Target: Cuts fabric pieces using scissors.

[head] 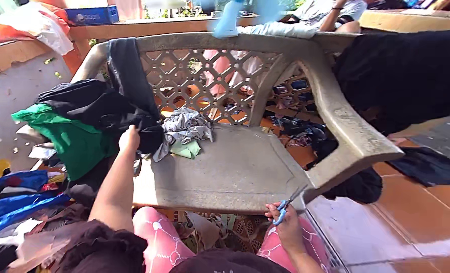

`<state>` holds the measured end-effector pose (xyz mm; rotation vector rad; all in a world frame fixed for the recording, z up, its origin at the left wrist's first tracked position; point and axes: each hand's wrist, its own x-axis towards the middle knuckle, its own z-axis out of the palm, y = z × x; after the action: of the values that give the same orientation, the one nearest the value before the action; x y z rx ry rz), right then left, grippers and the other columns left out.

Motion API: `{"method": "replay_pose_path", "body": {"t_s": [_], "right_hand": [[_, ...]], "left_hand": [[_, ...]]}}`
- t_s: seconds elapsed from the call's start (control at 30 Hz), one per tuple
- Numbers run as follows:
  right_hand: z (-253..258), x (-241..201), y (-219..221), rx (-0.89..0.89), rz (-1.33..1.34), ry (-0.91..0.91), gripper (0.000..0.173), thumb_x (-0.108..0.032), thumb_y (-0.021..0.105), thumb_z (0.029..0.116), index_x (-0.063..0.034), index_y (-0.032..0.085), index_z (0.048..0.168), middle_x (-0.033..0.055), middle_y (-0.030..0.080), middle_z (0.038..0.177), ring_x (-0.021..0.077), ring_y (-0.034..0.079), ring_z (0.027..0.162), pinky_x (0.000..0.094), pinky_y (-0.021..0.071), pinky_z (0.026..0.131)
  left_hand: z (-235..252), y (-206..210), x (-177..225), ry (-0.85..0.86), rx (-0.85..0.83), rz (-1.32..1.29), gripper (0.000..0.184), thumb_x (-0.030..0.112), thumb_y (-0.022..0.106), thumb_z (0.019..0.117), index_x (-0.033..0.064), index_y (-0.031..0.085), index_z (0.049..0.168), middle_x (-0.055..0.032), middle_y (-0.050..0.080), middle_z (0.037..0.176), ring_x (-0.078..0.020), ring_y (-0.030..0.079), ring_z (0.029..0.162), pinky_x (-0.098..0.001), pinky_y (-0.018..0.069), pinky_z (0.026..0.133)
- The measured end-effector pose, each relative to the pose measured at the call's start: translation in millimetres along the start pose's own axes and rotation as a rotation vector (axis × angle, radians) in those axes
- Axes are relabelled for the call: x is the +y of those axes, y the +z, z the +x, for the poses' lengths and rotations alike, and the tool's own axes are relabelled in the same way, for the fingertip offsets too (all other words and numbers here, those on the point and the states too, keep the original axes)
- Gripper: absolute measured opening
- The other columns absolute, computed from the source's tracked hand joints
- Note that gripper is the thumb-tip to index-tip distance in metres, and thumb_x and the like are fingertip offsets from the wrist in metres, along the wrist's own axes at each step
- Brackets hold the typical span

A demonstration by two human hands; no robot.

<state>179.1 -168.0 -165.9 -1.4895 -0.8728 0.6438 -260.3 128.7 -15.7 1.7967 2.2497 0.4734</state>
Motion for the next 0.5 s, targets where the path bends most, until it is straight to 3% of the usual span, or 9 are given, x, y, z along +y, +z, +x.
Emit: {"method": "replay_pose_path", "body": {"t_s": [0.07,0.13,0.23,0.33,0.4,0.43,0.5], "right_hand": [[-3,-7,0,0.009,-0.038,0.010,0.028,-0.006,0.061,0.0944,0.0088,0.053,0.117,0.0065,0.069,0.090,0.0045,0.066,0.069,0.0218,0.0577,0.065],[-4,-14,2,-0.002,-0.055,0.024,0.029,-0.004,0.063,0.0939,0.0101,0.055,0.117,0.0091,0.069,0.091,0.0073,0.067,0.071,0.0244,0.0577,0.068],[-11,-34,7,-0.084,0.001,0.108,0.028,-0.004,0.062,0.0966,0.0102,0.054,0.119,0.0111,0.067,0.094,0.0097,0.067,0.074,0.0264,0.0579,0.071],[-20,-67,18,-0.160,0.275,0.233,0.021,-0.005,0.051,0.1031,0.0049,0.049,0.121,0.0081,0.067,0.096,0.0101,0.066,0.073,0.0256,0.0569,0.069],[-24,-88,25,-0.224,0.510,0.260,0.017,-0.012,0.045,0.1051,-0.0023,0.047,0.119,0.0055,0.070,0.098,0.0123,0.069,0.073,0.0267,0.0590,0.067],[-26,-99,26,-0.281,0.591,0.265,0.022,-0.017,0.043,0.1057,-0.0035,0.045,0.123,0.0060,0.069,0.105,0.0153,0.071,0.081,0.0300,0.0598,0.072],[-31,-117,26,-0.367,0.737,0.291,0.029,-0.024,0.038,0.1089,-0.0045,0.042,0.130,0.0069,0.066,0.116,0.0186,0.071,0.095,0.0354,0.0601,0.082]], "left_hand": [[-8,-12,6,0.027,0.152,-0.151,0.049,0.030,0.029,0.1128,-0.0081,0.045,0.138,-0.0413,0.058,0.124,-0.0603,0.056,0.119,-0.0750,0.0442,0.094],[-15,-30,24,0.057,0.358,-0.349,0.051,0.027,0.027,0.1120,-0.0125,0.043,0.140,-0.0410,0.051,0.135,-0.0556,0.050,0.130,-0.0685,0.0393,0.106],[-58,-69,75,0.183,0.575,-0.648,0.050,0.023,0.029,0.1110,-0.0175,0.040,0.139,-0.0371,0.045,0.145,-0.0410,0.044,0.140,-0.0489,0.0312,0.118],[-124,-87,130,0.384,0.663,-0.870,0.045,0.021,0.031,0.1110,-0.0171,0.041,0.133,-0.0276,0.050,0.133,-0.0194,0.049,0.126,-0.0309,0.0345,0.110],[-170,-74,159,0.552,0.572,-0.923,0.039,0.022,0.033,0.1111,-0.0138,0.044,0.123,-0.0150,0.051,0.114,-0.0065,0.049,0.106,-0.0228,0.0394,0.097],[-193,-62,169,0.645,0.428,-0.909,0.036,0.020,0.035,0.1106,-0.0135,0.046,0.117,-0.0132,0.051,0.107,-0.0060,0.050,0.099,-0.0239,0.0420,0.093],[-232,-34,184,0.856,-0.067,-0.781,0.028,0.014,0.043,0.1076,-0.0112,0.055,0.112,-0.0149,0.061,0.101,-0.0115,0.060,0.093,-0.0317,0.0504,0.089]]}}
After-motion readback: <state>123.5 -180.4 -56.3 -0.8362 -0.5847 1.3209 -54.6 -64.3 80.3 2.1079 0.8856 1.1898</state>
